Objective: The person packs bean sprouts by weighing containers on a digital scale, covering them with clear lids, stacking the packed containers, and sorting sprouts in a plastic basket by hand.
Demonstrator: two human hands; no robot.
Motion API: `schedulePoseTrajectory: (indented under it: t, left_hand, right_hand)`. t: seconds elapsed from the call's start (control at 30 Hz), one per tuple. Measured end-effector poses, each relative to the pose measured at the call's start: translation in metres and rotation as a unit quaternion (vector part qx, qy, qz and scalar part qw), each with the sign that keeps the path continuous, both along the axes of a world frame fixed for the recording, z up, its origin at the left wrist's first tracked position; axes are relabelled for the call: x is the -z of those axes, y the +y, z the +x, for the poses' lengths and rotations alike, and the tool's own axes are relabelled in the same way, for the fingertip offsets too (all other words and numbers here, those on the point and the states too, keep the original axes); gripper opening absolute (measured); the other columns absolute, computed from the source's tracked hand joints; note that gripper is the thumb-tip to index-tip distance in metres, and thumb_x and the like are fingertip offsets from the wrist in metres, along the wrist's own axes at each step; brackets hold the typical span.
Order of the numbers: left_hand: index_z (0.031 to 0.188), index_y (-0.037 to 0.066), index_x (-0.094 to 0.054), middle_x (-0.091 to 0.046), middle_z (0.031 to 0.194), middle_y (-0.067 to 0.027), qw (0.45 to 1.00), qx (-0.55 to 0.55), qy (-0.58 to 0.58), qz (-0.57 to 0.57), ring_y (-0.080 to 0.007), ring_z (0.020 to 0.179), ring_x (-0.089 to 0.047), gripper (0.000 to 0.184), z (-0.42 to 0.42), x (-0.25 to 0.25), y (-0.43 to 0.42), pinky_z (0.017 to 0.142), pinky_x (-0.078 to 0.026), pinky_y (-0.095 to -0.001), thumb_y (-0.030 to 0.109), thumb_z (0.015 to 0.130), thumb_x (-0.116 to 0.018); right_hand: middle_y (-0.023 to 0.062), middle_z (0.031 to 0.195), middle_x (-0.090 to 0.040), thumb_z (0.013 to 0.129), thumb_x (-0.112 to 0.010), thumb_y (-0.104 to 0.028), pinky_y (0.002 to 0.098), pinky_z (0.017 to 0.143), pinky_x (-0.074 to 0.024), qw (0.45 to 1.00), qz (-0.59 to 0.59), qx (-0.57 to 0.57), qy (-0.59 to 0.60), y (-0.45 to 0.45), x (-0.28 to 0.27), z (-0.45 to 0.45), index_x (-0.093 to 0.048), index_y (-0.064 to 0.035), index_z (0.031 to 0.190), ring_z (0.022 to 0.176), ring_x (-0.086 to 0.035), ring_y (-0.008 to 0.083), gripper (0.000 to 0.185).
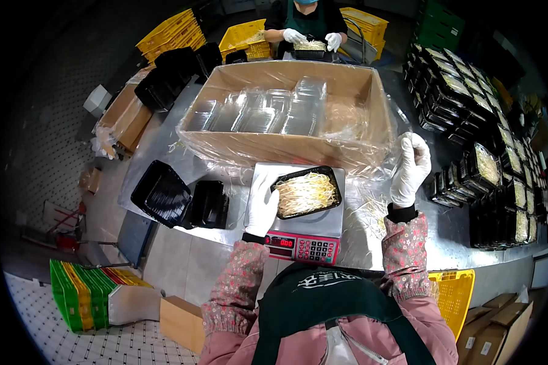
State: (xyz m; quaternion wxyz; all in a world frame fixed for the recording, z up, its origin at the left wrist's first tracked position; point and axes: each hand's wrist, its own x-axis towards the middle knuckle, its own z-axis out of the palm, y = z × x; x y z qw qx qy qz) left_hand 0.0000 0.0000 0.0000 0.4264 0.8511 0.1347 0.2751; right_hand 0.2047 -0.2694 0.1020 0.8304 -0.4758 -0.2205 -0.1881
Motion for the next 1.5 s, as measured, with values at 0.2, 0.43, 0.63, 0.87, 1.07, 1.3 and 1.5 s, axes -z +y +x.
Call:
schedulePoseTrajectory:
  t: [0.2, 0.43, 0.63, 0.87, 1.07, 1.3, 1.5]
  left_hand:
    - [0.102, 0.010, -0.072, -0.055, 0.139, -0.0171, 0.980, 0.028, 0.050, 0.192, -0.0395, 0.137, -0.040, 0.018, 0.026, -0.004, -0.020, 0.114, -0.032, -0.0467, 0.010, 0.084, -0.070]
    - [0.098, -0.002, -0.067, -0.066, 0.121, -0.0148, 0.974, -0.035, -0.201, -0.102, -0.0239, 0.115, -0.061, 0.009, -0.007, -0.049, 0.012, 0.102, -0.045, -0.0351, -0.001, 0.091, -0.063]
    - [0.107, -0.001, -0.068, -0.070, 0.097, -0.0057, 0.964, -0.211, -0.099, -0.127, -0.0120, 0.088, -0.063, 0.017, -0.084, 0.033, 0.072, 0.081, -0.051, -0.0250, 0.003, 0.091, -0.063]
    - [0.130, -0.006, -0.054, -0.057, 0.128, -0.0272, 0.959, -0.225, 0.174, -0.013, -0.0389, 0.123, -0.054, 0.046, -0.149, 0.163, 0.085, 0.106, -0.042, -0.0413, 0.010, 0.088, -0.060]
    - [0.131, -0.005, -0.056, -0.065, 0.121, -0.0216, 0.933, -0.325, 0.080, -0.132, -0.0310, 0.115, -0.061, 0.043, -0.167, 0.175, 0.148, 0.101, -0.046, -0.0356, 0.006, 0.089, -0.054]
    - [0.122, -0.005, -0.064, -0.069, 0.117, -0.0148, 0.919, -0.308, 0.053, -0.239, -0.0199, 0.107, -0.064, 0.033, -0.192, 0.142, 0.140, 0.096, -0.048, -0.0297, -0.001, 0.090, -0.054]
    - [0.110, -0.001, -0.068, -0.069, 0.105, -0.0120, 0.982, -0.180, 0.008, -0.062, -0.0239, 0.098, -0.065, 0.021, -0.162, 0.141, 0.088, 0.090, -0.050, -0.0344, 0.005, 0.095, -0.055]
  right_hand:
    - [0.0031, 0.105, -0.067, 0.090, -0.069, 0.001, 0.0240, 0.086, -0.0481, 0.999, -0.053, 0.013, 0.005, -0.011, -0.003, -0.017, -0.067, -0.0038, 0.102, 0.091, -0.060, 0.0089, 0.013]
    - [0.0010, 0.101, -0.065, 0.089, -0.070, 0.001, 0.0245, 0.084, -0.0469, 1.000, -0.024, 0.013, 0.014, -0.019, -0.003, -0.024, -0.066, -0.0040, 0.099, 0.090, -0.058, 0.0082, 0.012]
    - [0.0060, 0.103, -0.065, 0.082, -0.073, 0.004, 0.0283, 0.085, -0.0500, 0.980, -0.152, -0.096, -0.091, 0.041, -0.026, -0.064, -0.068, -0.0044, 0.099, 0.095, -0.062, 0.0148, 0.020]
    - [0.0079, 0.101, -0.070, 0.080, -0.075, -0.013, 0.0395, 0.085, -0.0515, 0.827, -0.253, -0.285, -0.414, 0.186, 0.009, -0.100, -0.071, -0.0075, 0.098, 0.098, -0.065, 0.0273, 0.019]
    - [0.0072, 0.121, -0.064, 0.078, -0.075, -0.023, 0.0545, 0.109, -0.0327, 0.634, -0.500, -0.350, -0.475, 0.252, 0.095, -0.132, -0.064, -0.0154, 0.121, 0.127, -0.050, 0.0306, 0.045]
    - [0.0137, 0.129, -0.060, 0.083, -0.072, -0.027, 0.0477, 0.107, -0.0354, 0.677, -0.562, -0.342, -0.330, 0.178, 0.055, -0.084, -0.059, -0.0122, 0.128, 0.125, -0.050, 0.0341, 0.049]
    - [0.0141, 0.107, -0.071, 0.090, -0.067, -0.024, 0.0371, 0.089, -0.0519, 0.867, -0.475, -0.144, -0.047, 0.125, 0.031, 0.047, -0.071, -0.0055, 0.109, 0.098, -0.068, 0.0267, 0.027]
